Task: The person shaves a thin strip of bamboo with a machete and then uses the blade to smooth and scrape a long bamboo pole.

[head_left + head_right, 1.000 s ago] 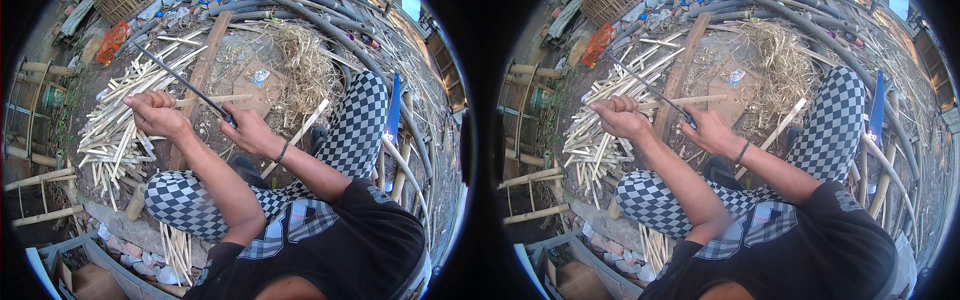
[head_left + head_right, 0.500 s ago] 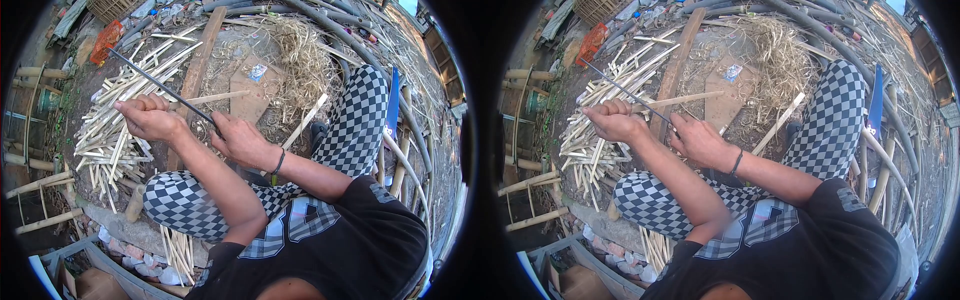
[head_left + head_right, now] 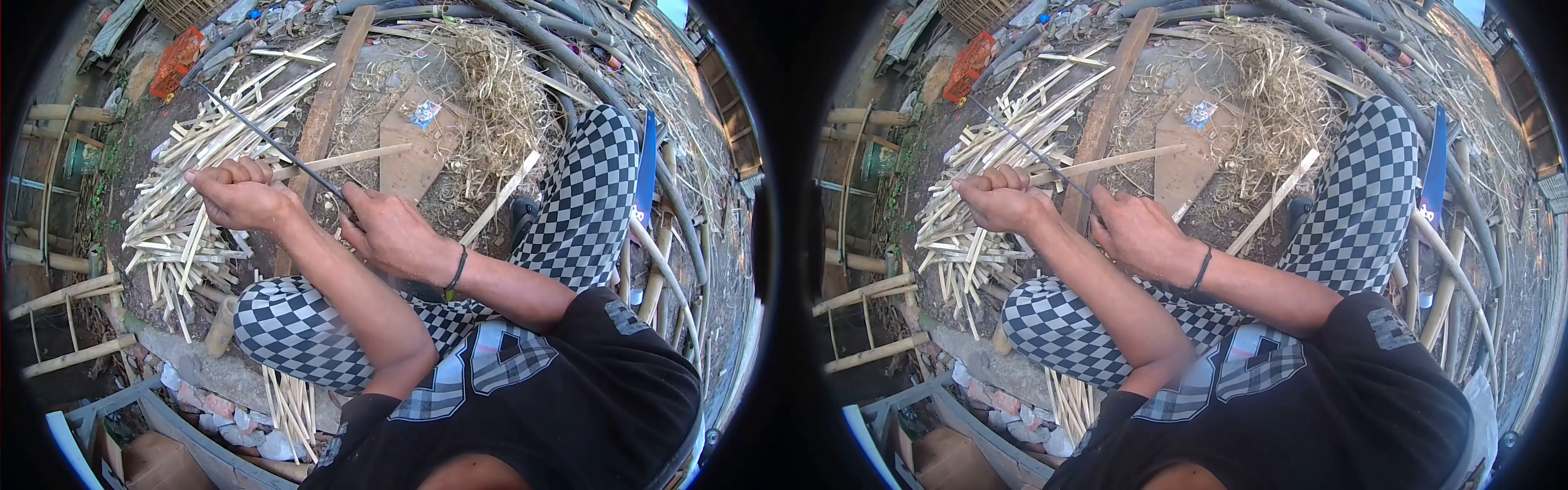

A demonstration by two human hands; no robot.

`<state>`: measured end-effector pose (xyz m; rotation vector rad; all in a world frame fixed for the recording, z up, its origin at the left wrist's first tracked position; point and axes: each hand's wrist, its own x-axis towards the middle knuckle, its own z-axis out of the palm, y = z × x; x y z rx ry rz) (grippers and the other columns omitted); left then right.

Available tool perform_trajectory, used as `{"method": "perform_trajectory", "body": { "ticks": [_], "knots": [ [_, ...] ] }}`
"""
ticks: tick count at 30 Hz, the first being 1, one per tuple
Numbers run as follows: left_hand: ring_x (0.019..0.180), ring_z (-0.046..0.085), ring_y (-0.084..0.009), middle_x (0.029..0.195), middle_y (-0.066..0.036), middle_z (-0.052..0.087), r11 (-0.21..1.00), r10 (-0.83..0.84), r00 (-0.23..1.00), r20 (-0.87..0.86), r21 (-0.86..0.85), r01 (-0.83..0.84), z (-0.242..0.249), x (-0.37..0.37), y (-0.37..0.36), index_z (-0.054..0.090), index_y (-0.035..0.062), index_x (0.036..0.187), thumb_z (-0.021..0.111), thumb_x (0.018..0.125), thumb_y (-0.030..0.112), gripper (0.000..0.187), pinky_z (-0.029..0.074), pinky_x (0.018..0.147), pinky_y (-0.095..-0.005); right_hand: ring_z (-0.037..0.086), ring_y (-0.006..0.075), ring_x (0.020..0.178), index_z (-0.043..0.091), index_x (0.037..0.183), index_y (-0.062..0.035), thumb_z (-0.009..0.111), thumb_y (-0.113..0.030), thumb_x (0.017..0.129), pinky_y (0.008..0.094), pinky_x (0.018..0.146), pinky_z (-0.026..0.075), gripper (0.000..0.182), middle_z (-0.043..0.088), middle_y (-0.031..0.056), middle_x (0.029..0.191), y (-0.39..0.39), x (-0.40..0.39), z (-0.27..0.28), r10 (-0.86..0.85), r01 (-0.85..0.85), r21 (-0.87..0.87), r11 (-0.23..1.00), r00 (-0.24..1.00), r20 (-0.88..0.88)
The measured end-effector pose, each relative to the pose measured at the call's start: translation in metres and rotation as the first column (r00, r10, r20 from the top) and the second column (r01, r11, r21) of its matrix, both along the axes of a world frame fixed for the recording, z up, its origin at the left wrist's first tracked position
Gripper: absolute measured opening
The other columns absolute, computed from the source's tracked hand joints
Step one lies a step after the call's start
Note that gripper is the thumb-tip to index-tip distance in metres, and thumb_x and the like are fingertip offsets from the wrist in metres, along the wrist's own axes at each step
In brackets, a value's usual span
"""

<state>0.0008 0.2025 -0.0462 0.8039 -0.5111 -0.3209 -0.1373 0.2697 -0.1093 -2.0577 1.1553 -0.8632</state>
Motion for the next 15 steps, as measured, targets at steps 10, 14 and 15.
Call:
{"method": "perform_trajectory", "body": {
  "ticks": [10, 14, 15],
  "knots": [
    [0.041, 0.016, -0.0077, 0.049, 0.004, 0.020, 0.998, -0.038, 0.999, 0.007, -0.053, 0.039, -0.003, -0.001, -0.001, 0.022, 0.0174, 0.061, 0.040, 0.106, 0.037, 0.053, 0.015, 0.037, -0.0262, 0.062, 0.0490, 0.076, 0.045, 0.103, 0.0030, 0.057, -0.018, 0.094, 0.0555, 0.069, 0.049, 0.026, 0.062, 0.0287, 0.075, -0.010, -0.007, -0.007, -0.033, 0.032, 0.072, 0.997, 0.999, 0.016],
    [0.044, 0.013, -0.0100, 0.052, 0.003, 0.018, 0.999, -0.029, 1.000, -0.006, 0.014, 0.029, 0.001, 0.000, 0.000, 0.018, 0.0182, 0.063, 0.039, 0.105, 0.035, 0.049, 0.011, 0.042, -0.0295, 0.061, 0.0498, 0.071, 0.044, 0.103, 0.0029, 0.056, -0.018, 0.094, 0.0558, 0.067, 0.049, 0.025, 0.062, 0.0275, 0.072, -0.014, 0.001, -0.024, -0.055, 0.056, -0.009, 0.998, 0.998, 0.027],
    [0.044, 0.013, -0.0100, 0.052, 0.003, 0.018, 1.000, -0.027, 1.000, -0.001, 0.013, 0.027, 0.001, 0.002, 0.001, 0.018, 0.0182, 0.063, 0.039, 0.105, 0.035, 0.049, 0.011, 0.042, -0.0295, 0.061, 0.0498, 0.071, 0.045, 0.102, 0.0028, 0.056, -0.018, 0.094, 0.0563, 0.067, 0.049, 0.025, 0.062, 0.0269, 0.072, -0.020, 0.001, -0.032, -0.091, 0.092, 0.033, 0.995, 0.995, -0.033]
  ]
}}
